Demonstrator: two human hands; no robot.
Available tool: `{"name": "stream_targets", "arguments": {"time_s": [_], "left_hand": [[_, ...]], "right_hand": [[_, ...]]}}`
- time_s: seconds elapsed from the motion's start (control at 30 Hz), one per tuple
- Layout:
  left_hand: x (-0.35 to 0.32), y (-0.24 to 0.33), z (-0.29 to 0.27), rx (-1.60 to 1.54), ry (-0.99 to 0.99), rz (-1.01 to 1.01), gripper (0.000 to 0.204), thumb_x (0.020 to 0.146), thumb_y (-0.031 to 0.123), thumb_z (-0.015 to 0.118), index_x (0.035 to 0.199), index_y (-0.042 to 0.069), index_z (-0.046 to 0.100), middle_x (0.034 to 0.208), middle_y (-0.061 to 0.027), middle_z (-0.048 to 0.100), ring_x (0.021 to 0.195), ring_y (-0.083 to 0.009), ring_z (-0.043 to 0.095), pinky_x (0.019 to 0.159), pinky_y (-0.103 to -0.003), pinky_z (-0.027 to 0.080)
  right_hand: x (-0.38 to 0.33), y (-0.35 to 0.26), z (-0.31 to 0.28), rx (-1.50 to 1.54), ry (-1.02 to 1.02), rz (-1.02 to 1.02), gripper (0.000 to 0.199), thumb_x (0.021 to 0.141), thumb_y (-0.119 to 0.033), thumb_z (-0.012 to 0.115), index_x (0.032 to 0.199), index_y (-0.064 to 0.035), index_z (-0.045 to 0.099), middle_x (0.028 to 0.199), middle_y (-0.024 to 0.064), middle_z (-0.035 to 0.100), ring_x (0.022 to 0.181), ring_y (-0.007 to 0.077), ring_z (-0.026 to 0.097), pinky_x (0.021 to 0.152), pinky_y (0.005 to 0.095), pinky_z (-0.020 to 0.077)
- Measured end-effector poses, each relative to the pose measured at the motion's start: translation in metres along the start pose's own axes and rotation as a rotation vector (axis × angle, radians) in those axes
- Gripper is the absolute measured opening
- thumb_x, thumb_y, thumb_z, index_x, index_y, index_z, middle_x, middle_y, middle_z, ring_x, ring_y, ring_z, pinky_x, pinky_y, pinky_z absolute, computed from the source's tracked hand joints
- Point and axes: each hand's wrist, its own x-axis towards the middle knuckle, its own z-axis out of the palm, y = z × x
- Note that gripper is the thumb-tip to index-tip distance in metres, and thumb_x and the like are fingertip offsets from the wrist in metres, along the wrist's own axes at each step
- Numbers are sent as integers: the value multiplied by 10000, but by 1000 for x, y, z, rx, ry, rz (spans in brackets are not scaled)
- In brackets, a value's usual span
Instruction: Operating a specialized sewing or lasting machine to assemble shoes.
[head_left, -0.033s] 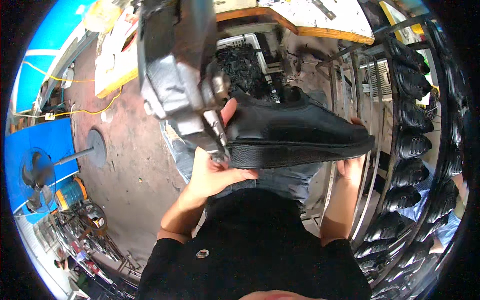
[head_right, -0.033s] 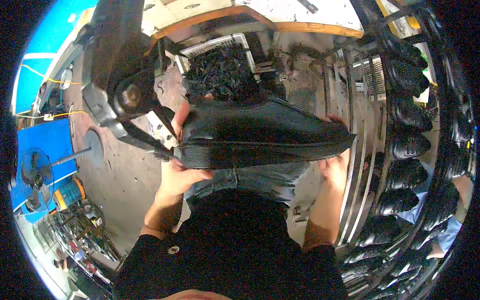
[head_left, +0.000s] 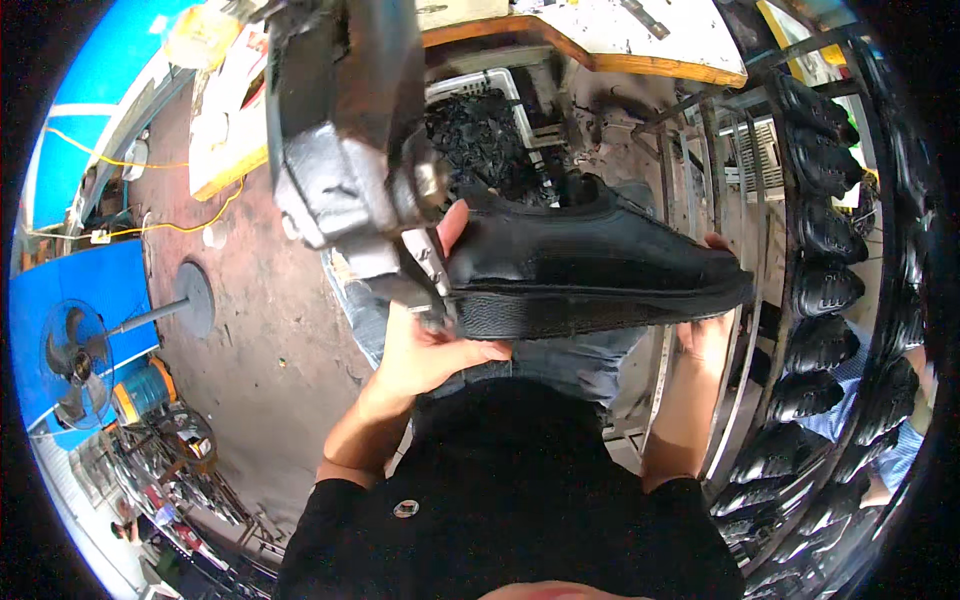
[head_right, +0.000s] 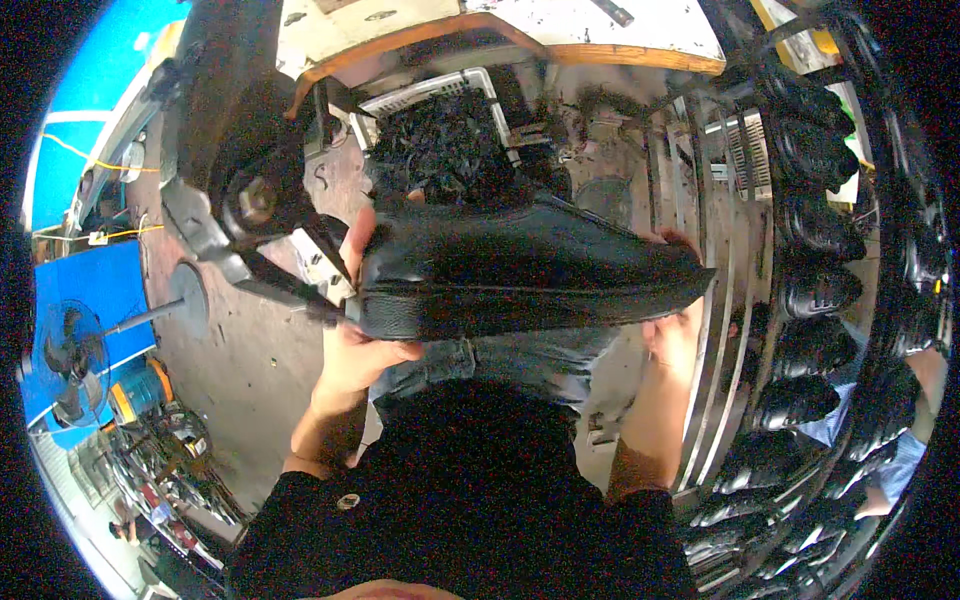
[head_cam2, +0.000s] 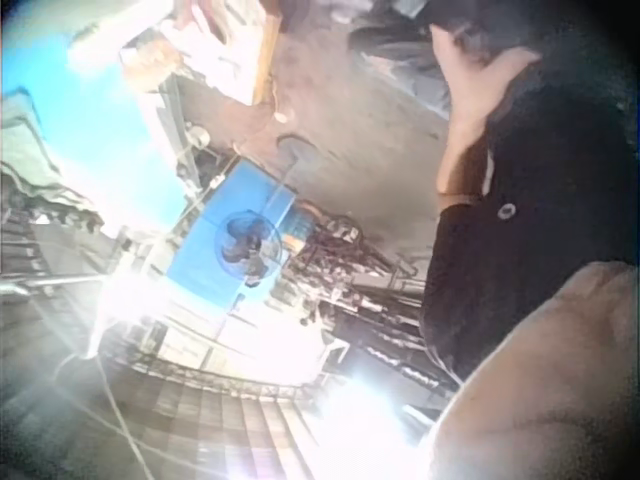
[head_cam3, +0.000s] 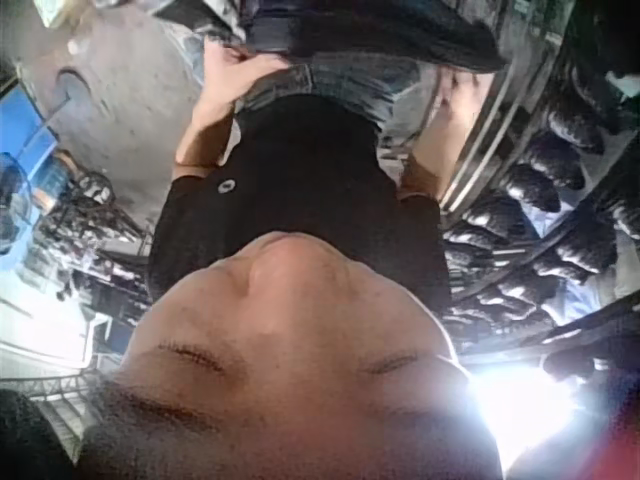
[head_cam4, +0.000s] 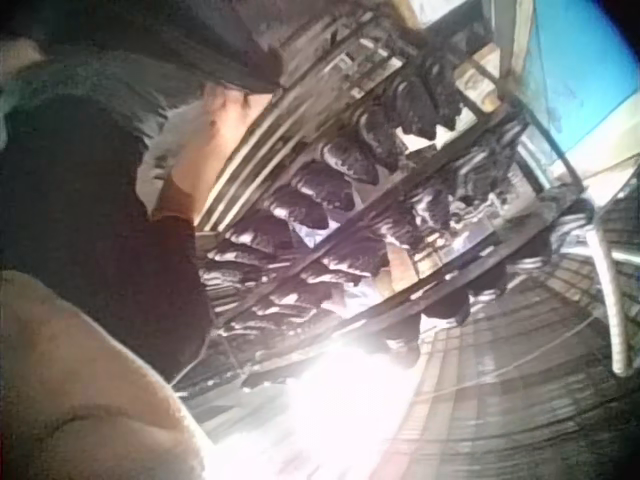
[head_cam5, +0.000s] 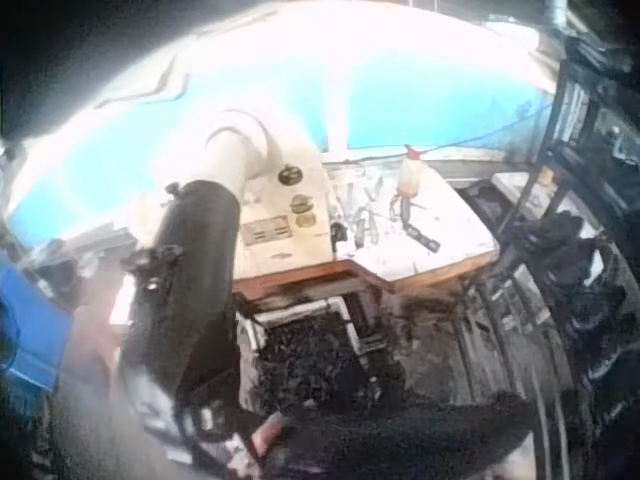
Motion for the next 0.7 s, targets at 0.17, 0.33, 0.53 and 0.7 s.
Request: {"name": "stream_targets", "arguments": {"time_s": [0.17,0.33,0.53,0.7], "left_hand": [[10,-12,-4,85,-10,107,1297,627,372,949,1613,188,126,1593,-270,272,1407,-393,412,1141,-520,367],[-9,-33,-36,66,79,100,1234,585,253,962,1563,146,217,1480,-204,381,1268,-323,490,1016,-458,439],[-18,-9,-36,-92,274,37,1210,571,206,987,1542,5,293,1424,-109,517,1266,-222,536,1072,-368,429],[-32,1,-62,-91,385,-54,1315,552,372,984,1574,22,233,1510,-115,427,1336,-273,492,1120,-419,397]], "right_hand": [[6,-7,-6,-13,-34,-139,672,862,-337,755,1389,-54,450,1274,192,615,1174,325,607,1057,474,467],[15,-33,31,-218,-123,-248,352,1019,-285,475,1343,-148,463,1154,303,641,1086,416,636,942,539,527],[18,-32,45,-256,-163,-182,516,942,-385,614,1352,-109,466,1232,298,615,1136,416,618,978,523,513],[18,-21,101,-517,-269,-225,739,781,-254,773,1376,-3,414,1274,288,598,1156,320,612,1016,415,480]]}}
